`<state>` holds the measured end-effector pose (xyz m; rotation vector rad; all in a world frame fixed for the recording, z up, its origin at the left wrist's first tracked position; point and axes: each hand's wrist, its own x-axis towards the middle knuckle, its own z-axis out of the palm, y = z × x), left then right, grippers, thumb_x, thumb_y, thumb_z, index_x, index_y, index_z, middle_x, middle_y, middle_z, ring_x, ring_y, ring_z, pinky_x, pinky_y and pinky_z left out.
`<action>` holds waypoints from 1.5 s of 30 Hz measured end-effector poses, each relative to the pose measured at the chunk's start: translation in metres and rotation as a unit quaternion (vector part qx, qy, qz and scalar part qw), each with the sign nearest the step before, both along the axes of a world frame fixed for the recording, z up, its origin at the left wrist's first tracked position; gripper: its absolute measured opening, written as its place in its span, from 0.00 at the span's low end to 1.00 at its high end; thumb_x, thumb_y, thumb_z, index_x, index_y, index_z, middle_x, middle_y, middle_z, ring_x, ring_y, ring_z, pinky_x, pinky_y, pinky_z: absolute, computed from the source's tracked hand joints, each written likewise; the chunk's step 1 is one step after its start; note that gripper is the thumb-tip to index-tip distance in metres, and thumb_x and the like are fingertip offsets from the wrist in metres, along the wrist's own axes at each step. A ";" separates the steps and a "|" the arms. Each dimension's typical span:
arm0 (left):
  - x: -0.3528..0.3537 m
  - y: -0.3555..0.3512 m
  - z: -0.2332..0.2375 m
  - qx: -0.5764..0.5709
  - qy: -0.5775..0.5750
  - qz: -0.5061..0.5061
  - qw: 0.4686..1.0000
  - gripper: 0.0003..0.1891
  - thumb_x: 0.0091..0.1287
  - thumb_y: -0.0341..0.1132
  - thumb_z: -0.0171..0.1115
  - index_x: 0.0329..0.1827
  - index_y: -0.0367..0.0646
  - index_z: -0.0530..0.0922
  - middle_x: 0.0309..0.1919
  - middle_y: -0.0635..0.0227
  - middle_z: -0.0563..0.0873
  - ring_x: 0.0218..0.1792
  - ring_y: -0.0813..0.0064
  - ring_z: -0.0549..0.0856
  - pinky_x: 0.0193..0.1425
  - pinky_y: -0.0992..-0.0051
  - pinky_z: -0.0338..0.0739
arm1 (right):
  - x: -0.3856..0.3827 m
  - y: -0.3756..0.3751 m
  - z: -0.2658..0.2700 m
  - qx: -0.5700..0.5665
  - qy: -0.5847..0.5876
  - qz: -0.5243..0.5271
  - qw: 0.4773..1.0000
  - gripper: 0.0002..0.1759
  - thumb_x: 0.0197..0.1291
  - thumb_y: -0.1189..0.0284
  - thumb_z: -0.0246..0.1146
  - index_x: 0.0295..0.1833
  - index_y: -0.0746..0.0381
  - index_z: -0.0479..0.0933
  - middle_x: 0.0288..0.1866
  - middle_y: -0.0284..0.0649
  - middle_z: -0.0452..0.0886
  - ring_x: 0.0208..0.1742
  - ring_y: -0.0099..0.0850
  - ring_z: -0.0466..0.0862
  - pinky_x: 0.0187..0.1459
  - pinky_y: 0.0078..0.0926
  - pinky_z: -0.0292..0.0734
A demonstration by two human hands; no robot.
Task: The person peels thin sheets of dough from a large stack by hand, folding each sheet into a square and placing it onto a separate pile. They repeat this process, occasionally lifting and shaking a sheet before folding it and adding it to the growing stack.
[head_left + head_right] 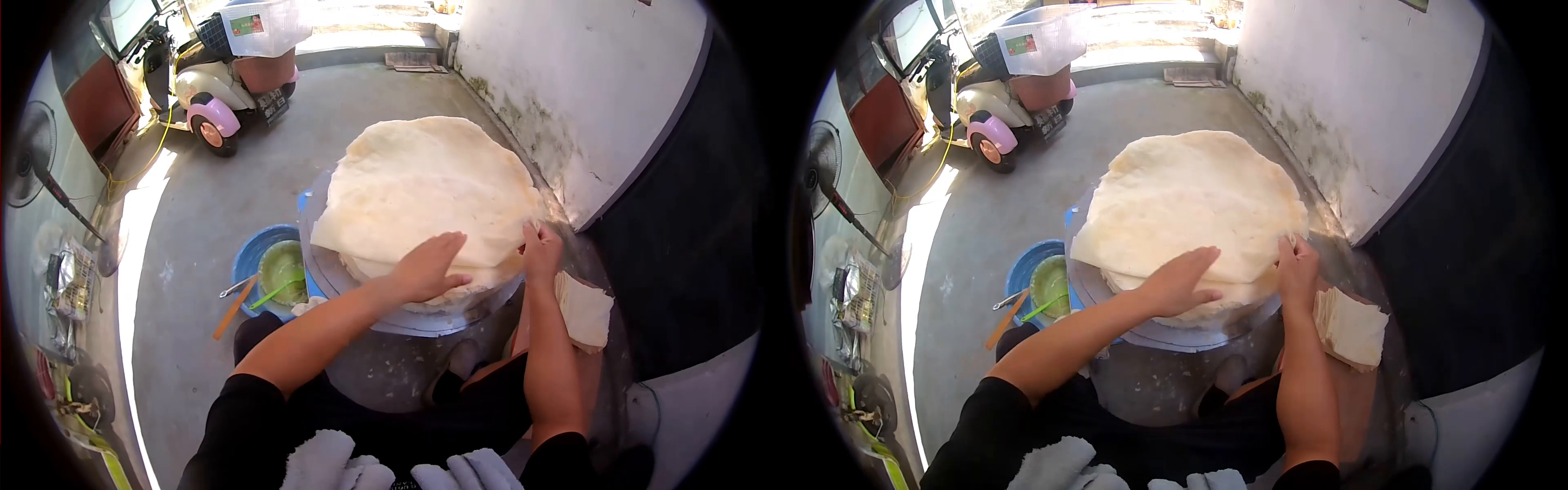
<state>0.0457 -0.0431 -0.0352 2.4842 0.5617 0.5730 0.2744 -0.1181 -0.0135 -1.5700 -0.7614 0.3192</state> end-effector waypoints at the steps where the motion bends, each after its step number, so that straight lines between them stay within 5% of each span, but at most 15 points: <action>1: 0.016 -0.007 0.001 -0.018 0.034 -0.041 0.998 0.38 0.71 0.52 0.62 0.74 0.32 0.64 0.71 0.44 0.71 0.73 0.50 0.69 0.78 0.60 0.61 | -0.003 0.006 0.004 -0.002 -0.078 0.043 0.996 0.11 0.66 0.71 0.61 0.33 0.68 0.79 0.21 0.33 0.74 0.23 0.18 0.74 0.28 0.21 0.69; 9: 0.035 -0.029 -0.032 0.101 0.041 -0.078 0.991 0.29 0.72 0.51 0.58 0.64 0.34 0.74 0.63 0.43 0.77 0.66 0.46 0.74 0.72 0.55 0.67 | -0.068 0.057 -0.017 -0.024 -0.366 0.213 0.906 0.12 0.63 0.65 0.63 0.42 0.61 0.86 0.33 0.50 0.85 0.35 0.47 0.84 0.39 0.40 0.78; 12: 0.021 -0.031 -0.015 0.056 0.145 -0.095 0.983 0.28 0.70 0.49 0.61 0.63 0.35 0.75 0.62 0.44 0.78 0.64 0.45 0.75 0.70 0.54 0.69 | -0.072 0.063 -0.026 -0.166 -0.333 0.301 0.878 0.13 0.62 0.64 0.63 0.44 0.60 0.86 0.34 0.47 0.85 0.35 0.45 0.85 0.39 0.39 0.79; 15: 0.003 -0.032 -0.001 -0.014 0.104 -0.091 0.990 0.27 0.68 0.45 0.64 0.63 0.36 0.75 0.62 0.46 0.78 0.64 0.47 0.76 0.69 0.55 0.70 | -0.076 0.055 -0.004 -0.195 -0.263 0.365 0.872 0.13 0.60 0.64 0.64 0.43 0.61 0.86 0.32 0.45 0.86 0.34 0.44 0.85 0.39 0.40 0.79; 18: -0.008 -0.025 -0.013 0.117 -0.076 -0.049 0.989 0.28 0.66 0.45 0.66 0.63 0.36 0.75 0.62 0.48 0.78 0.65 0.49 0.76 0.69 0.57 0.70 | -0.061 0.058 0.005 -0.147 -0.238 0.343 0.897 0.13 0.59 0.64 0.66 0.42 0.62 0.86 0.34 0.43 0.86 0.37 0.41 0.86 0.41 0.38 0.80; 21: -0.012 -0.018 -0.011 0.202 -0.070 0.013 0.977 0.30 0.65 0.46 0.67 0.64 0.35 0.74 0.63 0.49 0.77 0.65 0.50 0.75 0.69 0.57 0.70 | -0.041 0.075 0.003 -0.135 -0.416 0.201 0.876 0.18 0.61 0.61 0.66 0.50 0.62 0.85 0.50 0.46 0.86 0.52 0.42 0.84 0.51 0.37 0.79; 22: -0.014 -0.018 -0.010 0.191 -0.036 0.022 0.981 0.31 0.66 0.48 0.67 0.63 0.34 0.74 0.64 0.49 0.77 0.65 0.50 0.75 0.71 0.57 0.69 | -0.038 0.084 0.000 -0.114 -0.422 0.212 0.874 0.18 0.61 0.61 0.66 0.50 0.62 0.85 0.50 0.46 0.86 0.52 0.42 0.84 0.51 0.37 0.79; 24: -0.017 -0.015 -0.014 0.136 0.057 0.005 0.989 0.31 0.67 0.50 0.65 0.64 0.34 0.74 0.63 0.49 0.78 0.64 0.50 0.76 0.71 0.58 0.69 | -0.032 0.091 -0.017 -0.146 -0.537 0.222 0.801 0.26 0.63 0.59 0.64 0.64 0.61 0.78 0.69 0.50 0.74 0.70 0.46 0.73 0.66 0.43 0.70; 27: -0.021 -0.017 -0.021 0.136 0.069 -0.003 0.988 0.30 0.68 0.50 0.65 0.63 0.34 0.74 0.63 0.49 0.78 0.64 0.50 0.76 0.71 0.58 0.69 | -0.023 0.107 -0.065 -0.238 -0.519 0.224 0.789 0.33 0.66 0.57 0.61 0.72 0.61 0.68 0.78 0.50 0.64 0.78 0.50 0.61 0.74 0.51 0.58; 35: -0.046 -0.022 -0.019 0.151 0.046 -0.010 0.987 0.28 0.67 0.48 0.66 0.62 0.37 0.77 0.63 0.50 0.79 0.65 0.50 0.76 0.70 0.59 0.70 | -0.035 0.113 -0.049 -0.304 -0.495 0.197 0.790 0.38 0.69 0.51 0.57 0.77 0.62 0.62 0.82 0.49 0.57 0.82 0.48 0.54 0.78 0.53 0.49; 38: -0.082 -0.030 -0.005 0.019 -0.017 0.037 0.999 0.24 0.68 0.45 0.67 0.60 0.37 0.78 0.59 0.54 0.82 0.59 0.56 0.81 0.63 0.62 0.76 | -0.038 0.115 -0.051 -0.271 -0.488 0.211 0.802 0.40 0.70 0.48 0.55 0.79 0.62 0.59 0.83 0.49 0.55 0.83 0.47 0.51 0.79 0.53 0.46; 40: -0.109 -0.028 0.009 -0.280 0.016 0.142 0.949 0.20 0.70 0.45 0.66 0.56 0.38 0.79 0.56 0.56 0.83 0.52 0.65 0.84 0.54 0.65 0.81 | -0.038 0.118 -0.055 -0.325 -0.462 0.220 0.796 0.42 0.70 0.46 0.52 0.80 0.61 0.57 0.84 0.49 0.52 0.84 0.46 0.49 0.80 0.52 0.44; 41: -0.123 -0.022 -0.004 -0.281 0.016 0.144 0.949 0.20 0.70 0.45 0.66 0.56 0.38 0.79 0.56 0.56 0.83 0.52 0.65 0.84 0.54 0.65 0.81 | -0.038 0.119 -0.055 -0.325 -0.462 0.222 0.795 0.42 0.70 0.46 0.52 0.80 0.61 0.57 0.84 0.49 0.52 0.84 0.46 0.49 0.80 0.52 0.44; 43: -0.147 -0.003 -0.042 -0.485 -0.092 0.257 0.831 0.19 0.72 0.46 0.64 0.55 0.39 0.78 0.52 0.59 0.83 0.47 0.71 0.84 0.49 0.67 0.82 | -0.039 0.122 -0.053 -0.349 -0.457 0.218 0.788 0.43 0.70 0.44 0.51 0.81 0.61 0.56 0.85 0.48 0.51 0.84 0.46 0.49 0.80 0.51 0.43; 45: -0.156 0.005 -0.039 -0.543 -0.163 0.303 0.766 0.19 0.73 0.46 0.63 0.55 0.40 0.77 0.51 0.59 0.83 0.47 0.69 0.84 0.49 0.67 0.82 | -0.045 0.116 -0.039 -0.350 -0.460 0.205 0.790 0.43 0.70 0.44 0.51 0.81 0.61 0.55 0.85 0.48 0.50 0.84 0.47 0.49 0.80 0.52 0.43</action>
